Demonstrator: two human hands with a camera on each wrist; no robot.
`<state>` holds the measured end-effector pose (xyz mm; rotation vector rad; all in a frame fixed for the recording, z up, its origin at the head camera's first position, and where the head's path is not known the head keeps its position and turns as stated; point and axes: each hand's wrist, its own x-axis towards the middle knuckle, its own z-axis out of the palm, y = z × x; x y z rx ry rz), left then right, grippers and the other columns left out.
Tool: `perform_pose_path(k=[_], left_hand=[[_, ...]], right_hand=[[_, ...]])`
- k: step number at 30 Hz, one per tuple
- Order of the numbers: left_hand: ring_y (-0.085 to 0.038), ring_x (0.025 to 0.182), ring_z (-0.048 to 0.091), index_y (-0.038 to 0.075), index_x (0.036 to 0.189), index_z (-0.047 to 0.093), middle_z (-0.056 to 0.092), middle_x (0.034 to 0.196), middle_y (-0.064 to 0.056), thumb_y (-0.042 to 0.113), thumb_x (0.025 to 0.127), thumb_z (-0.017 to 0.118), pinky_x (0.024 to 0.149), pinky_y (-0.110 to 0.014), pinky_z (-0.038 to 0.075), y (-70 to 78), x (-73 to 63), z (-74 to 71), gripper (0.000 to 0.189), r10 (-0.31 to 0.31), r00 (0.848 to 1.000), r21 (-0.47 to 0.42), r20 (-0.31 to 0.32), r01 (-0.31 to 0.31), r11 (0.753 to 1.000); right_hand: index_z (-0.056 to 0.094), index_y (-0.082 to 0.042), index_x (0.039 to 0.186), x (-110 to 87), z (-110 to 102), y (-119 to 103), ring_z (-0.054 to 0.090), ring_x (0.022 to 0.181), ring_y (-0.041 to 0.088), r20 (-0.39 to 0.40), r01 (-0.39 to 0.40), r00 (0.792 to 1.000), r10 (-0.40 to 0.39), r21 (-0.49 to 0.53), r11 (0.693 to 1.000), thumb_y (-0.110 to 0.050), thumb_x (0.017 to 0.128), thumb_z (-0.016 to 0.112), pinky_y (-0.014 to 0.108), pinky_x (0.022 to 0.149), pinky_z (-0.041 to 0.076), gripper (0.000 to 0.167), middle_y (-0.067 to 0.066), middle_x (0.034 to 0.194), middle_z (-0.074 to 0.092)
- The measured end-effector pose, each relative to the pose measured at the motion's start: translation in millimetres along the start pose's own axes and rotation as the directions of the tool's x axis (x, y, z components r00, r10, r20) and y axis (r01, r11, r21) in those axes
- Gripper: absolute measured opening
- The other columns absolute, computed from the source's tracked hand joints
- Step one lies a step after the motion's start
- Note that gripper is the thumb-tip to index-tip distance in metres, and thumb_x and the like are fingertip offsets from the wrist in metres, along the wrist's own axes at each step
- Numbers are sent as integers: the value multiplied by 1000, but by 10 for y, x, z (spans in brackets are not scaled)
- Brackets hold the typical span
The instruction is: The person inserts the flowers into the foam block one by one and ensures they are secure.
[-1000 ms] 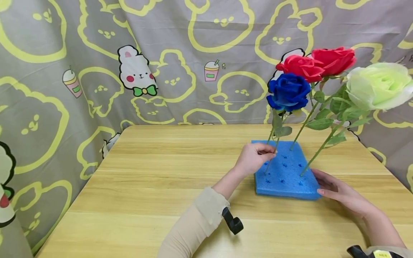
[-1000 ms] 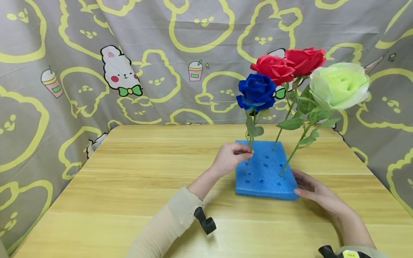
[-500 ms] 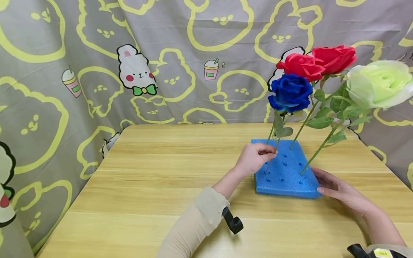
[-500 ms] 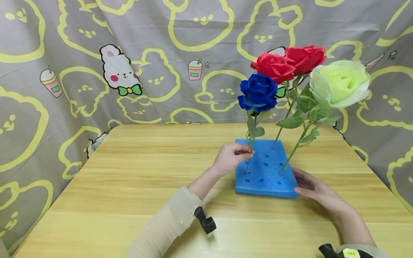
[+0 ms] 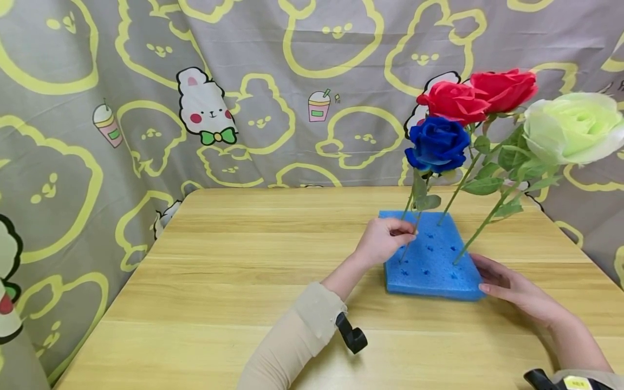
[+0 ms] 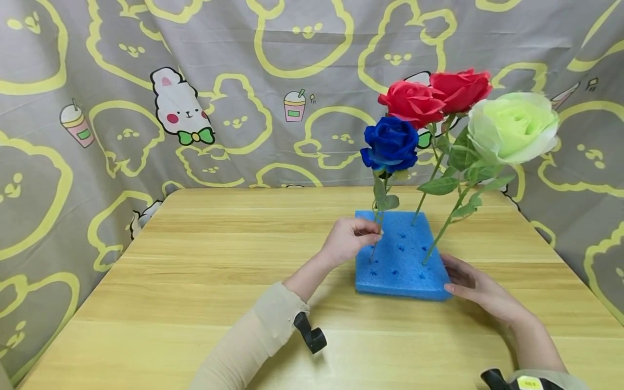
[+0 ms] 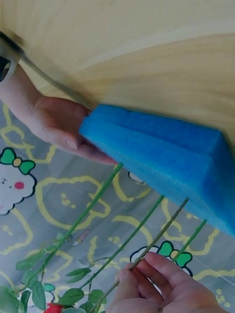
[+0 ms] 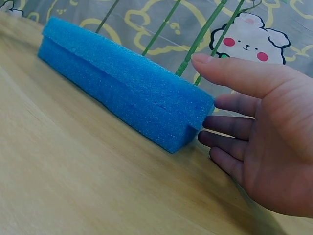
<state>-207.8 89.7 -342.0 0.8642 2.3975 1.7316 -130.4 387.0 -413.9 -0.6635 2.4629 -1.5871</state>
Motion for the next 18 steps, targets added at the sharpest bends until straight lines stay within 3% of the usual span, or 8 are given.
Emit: perform_pose_path(k=[8,18], left_hand=[[2,69,58,0,94,72,70,89,-6,5,85,67,60,-14,49,-27,-9,22,12,-32,999,-21,5,32,999],[2,71,58,1,97,72,70,90,-4,8,87,64,60,-12,47,-24,-31,21,14,12,1000,87,-1,-12,996]], right_hand=[[17,10,142,-4,1,-1,34,117,-15,-2,-3,1000,3,-8,1000,5,94,44,5,88,33,55,-28,134,33],[17,10,142,-2,5,-1,34,116,-16,-11,-19,1000,19,-18,1000,3,94,45,5,87,34,56,-28,133,32]])
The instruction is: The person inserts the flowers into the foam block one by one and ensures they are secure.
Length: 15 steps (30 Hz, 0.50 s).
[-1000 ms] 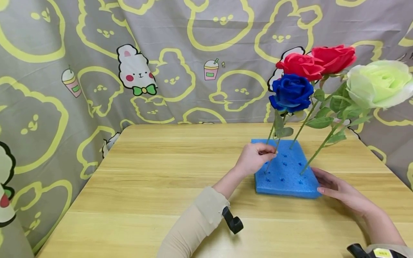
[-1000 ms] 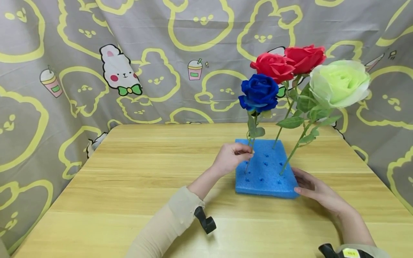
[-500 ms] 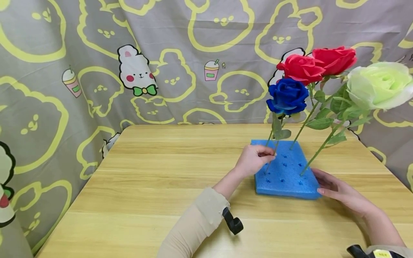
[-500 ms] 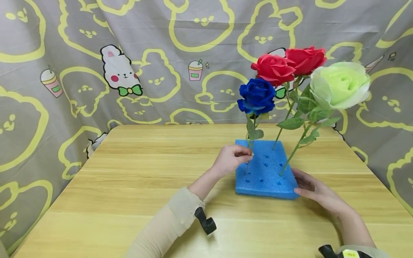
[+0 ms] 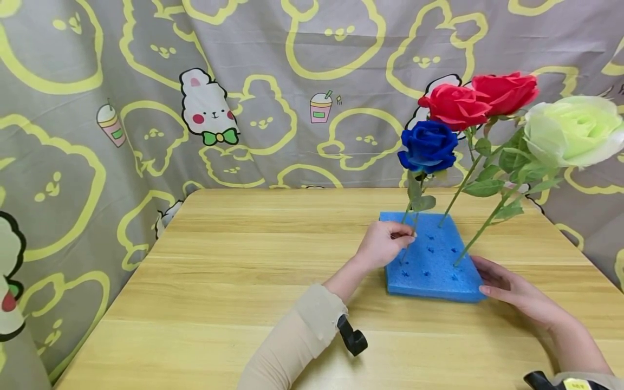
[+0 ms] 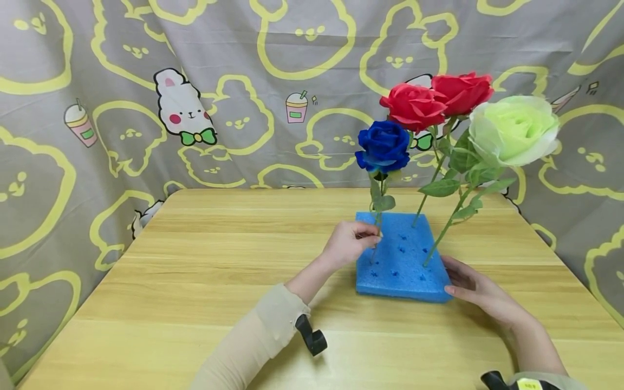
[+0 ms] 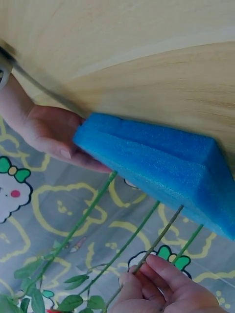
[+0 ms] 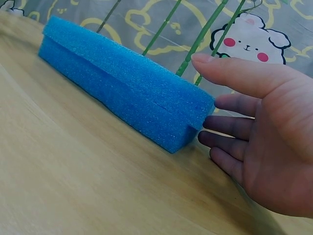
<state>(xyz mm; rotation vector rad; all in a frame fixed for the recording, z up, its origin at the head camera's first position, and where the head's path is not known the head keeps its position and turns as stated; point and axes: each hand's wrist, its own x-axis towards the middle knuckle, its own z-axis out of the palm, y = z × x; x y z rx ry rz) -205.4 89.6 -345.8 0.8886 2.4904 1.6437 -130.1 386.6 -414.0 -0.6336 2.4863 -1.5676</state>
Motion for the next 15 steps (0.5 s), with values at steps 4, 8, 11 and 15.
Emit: perform_pose_path(k=[4,8,11,15], left_hand=[[2,71,58,3,98,72,70,90,-2,10,88,64,60,-12,47,3,4,-6,15,-15,1000,19,4,15,1000],[1,68,56,4,97,72,69,86,1,12,88,64,57,-14,46,-1,9,-12,14,-62,998,-2,-6,62,998],[-1,67,55,3,95,72,68,83,1,12,88,64,56,-15,46,-10,4,-10,14,-66,998,4,-1,66,998],[0,69,55,3,94,71,67,83,2,11,88,64,60,-13,46,-19,-10,7,12,-52,999,28,15,52,998]], right_hand=[[17,9,143,4,2,-3,34,116,-17,-3,-2,1000,2,-3,1000,3,94,45,5,87,33,56,-28,133,32],[17,9,143,3,4,0,34,116,-16,0,-1,1000,1,3,1000,3,94,45,6,87,34,56,-28,133,32],[16,9,143,0,5,4,34,116,-16,4,0,1000,0,11,1000,4,94,45,6,88,34,56,-28,133,32],[16,10,142,0,5,3,34,116,-16,3,1,1000,-1,10,1000,4,94,45,6,88,34,56,-28,133,32]])
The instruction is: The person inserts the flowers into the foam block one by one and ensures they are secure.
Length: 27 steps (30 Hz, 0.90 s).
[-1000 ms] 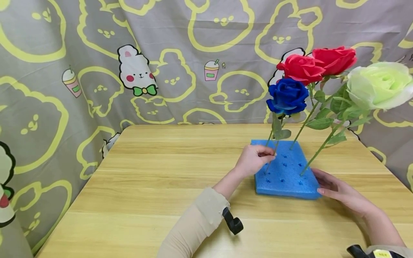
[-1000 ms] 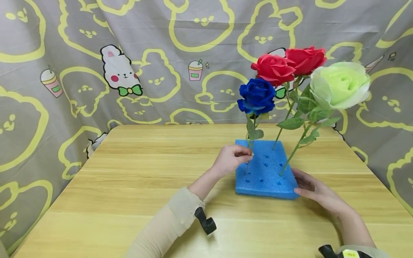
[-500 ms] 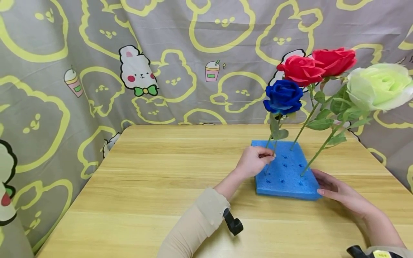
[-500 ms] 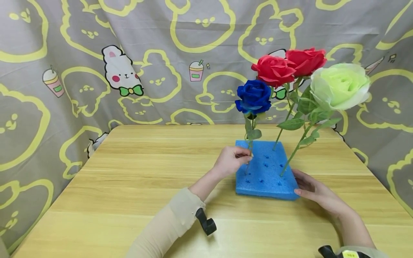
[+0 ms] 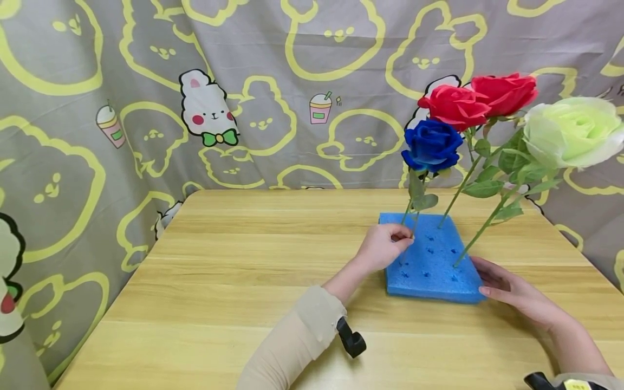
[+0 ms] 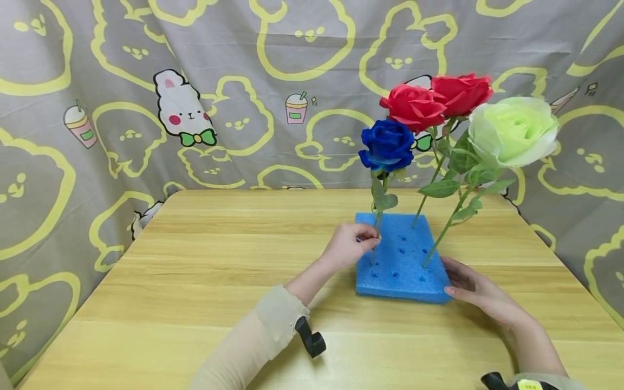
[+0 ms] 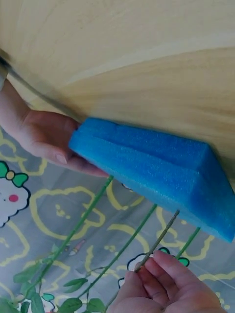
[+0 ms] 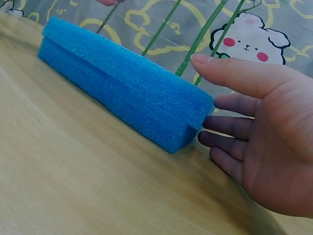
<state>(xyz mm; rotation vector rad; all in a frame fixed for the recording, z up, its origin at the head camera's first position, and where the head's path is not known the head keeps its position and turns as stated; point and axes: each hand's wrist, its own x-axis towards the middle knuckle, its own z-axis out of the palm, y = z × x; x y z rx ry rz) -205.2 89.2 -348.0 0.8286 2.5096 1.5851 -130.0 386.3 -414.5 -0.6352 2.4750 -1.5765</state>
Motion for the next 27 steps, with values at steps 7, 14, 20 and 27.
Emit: perform_pose_path(k=[7,14,20,27], left_hand=[[0,71,55,6,94,69,64,83,5,12,88,64,63,-12,45,-35,5,32,10,19,1000,28,11,-19,999],[1,73,55,5,95,70,65,84,6,13,89,64,64,-12,45,-40,-4,54,12,23,999,36,33,-24,999],[1,74,55,5,96,71,65,85,7,14,89,63,64,-11,44,-37,-9,60,13,13,999,42,51,-15,999],[1,72,55,4,96,71,65,84,6,13,88,64,63,-12,45,-51,-7,55,13,2,999,34,49,-3,999]], right_hand=[[16,10,142,-2,-5,-11,34,116,-16,0,6,1000,-6,-3,1000,4,94,45,5,88,33,56,-28,133,32],[16,10,142,-4,-1,-13,34,117,-16,-2,10,1000,-10,-1,1000,4,94,45,5,88,33,56,-28,134,32],[16,11,142,3,-1,-20,34,117,-15,8,19,1000,-19,13,1000,5,94,44,6,88,33,56,-27,134,33],[16,11,142,5,-6,-21,35,117,-14,13,25,1000,-25,12,1000,5,94,44,6,88,34,56,-27,134,33]])
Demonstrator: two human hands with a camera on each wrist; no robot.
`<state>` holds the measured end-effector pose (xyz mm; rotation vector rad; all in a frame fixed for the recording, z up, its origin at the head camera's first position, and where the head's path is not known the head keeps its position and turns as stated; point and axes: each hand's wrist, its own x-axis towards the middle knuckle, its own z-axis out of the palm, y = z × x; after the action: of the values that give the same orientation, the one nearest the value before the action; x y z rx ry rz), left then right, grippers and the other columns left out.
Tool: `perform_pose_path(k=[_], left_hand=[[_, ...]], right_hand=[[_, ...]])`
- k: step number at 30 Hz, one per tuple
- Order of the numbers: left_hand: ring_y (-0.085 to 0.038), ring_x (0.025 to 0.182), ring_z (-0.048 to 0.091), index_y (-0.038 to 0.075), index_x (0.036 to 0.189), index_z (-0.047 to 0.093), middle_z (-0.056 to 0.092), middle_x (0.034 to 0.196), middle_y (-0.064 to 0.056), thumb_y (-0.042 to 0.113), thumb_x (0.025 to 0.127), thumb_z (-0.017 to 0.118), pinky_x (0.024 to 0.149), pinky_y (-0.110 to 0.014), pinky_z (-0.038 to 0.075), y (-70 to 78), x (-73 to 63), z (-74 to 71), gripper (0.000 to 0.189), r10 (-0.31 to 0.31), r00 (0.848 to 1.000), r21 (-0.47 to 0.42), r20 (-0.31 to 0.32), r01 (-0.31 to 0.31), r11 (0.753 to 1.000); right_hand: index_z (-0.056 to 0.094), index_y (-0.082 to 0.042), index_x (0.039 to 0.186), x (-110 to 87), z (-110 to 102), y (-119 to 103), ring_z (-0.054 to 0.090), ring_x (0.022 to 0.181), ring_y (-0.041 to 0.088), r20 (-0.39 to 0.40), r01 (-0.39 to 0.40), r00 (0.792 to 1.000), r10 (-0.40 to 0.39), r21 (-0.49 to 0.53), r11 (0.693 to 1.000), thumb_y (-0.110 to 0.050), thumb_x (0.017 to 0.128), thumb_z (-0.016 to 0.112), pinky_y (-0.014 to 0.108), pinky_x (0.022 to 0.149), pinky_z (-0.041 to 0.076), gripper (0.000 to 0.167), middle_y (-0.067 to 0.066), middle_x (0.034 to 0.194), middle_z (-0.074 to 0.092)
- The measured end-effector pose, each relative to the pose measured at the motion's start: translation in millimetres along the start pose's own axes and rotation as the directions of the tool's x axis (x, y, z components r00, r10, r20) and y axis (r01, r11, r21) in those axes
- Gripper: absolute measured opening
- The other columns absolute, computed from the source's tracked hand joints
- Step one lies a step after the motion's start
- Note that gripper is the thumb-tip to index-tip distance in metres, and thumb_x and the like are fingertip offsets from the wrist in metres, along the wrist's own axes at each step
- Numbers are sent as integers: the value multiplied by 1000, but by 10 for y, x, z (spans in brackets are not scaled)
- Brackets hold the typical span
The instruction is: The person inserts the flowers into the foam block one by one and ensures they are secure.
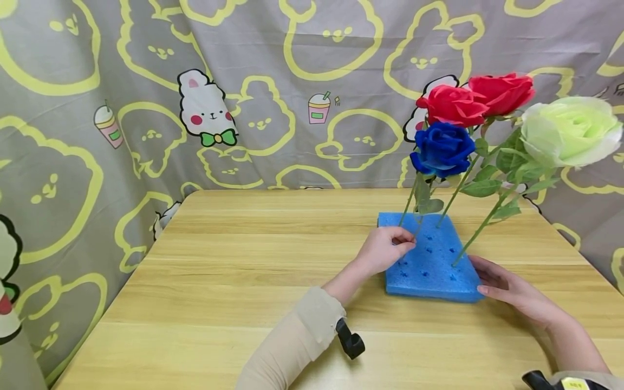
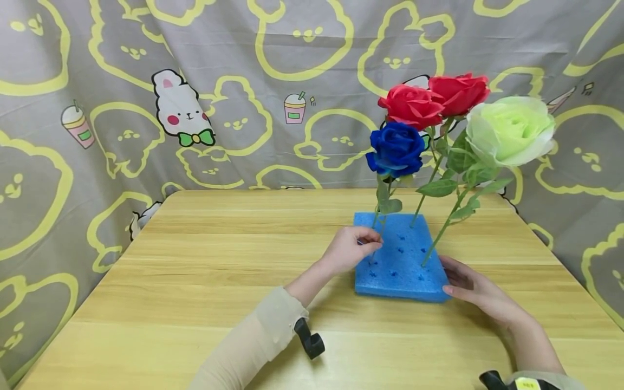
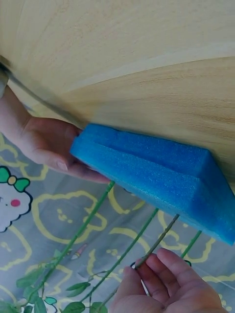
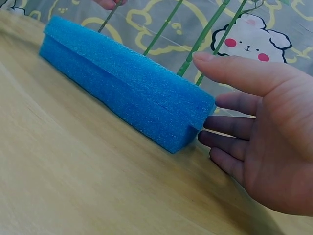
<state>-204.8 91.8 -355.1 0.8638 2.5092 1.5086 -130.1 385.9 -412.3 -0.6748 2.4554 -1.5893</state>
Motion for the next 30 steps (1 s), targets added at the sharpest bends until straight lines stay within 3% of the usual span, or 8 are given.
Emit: perform_pose_path(k=[22,30], left_hand=[[1,71,54,6,95,71,65,83,7,14,88,65,62,-12,45,3,-8,-26,12,-6,1000,15,-7,6,1000],[-1,77,55,5,109,64,63,87,7,21,87,67,67,-14,46,-108,-95,-126,28,-41,998,24,44,40,999]], right_hand=[[15,12,142,50,-4,-11,35,116,-16,4,-12,1000,12,-10,1000,4,95,44,6,87,35,56,-28,133,32],[15,11,142,55,-14,-5,34,117,-16,10,-14,1000,14,-21,1000,3,96,42,6,87,35,55,-28,133,32]])
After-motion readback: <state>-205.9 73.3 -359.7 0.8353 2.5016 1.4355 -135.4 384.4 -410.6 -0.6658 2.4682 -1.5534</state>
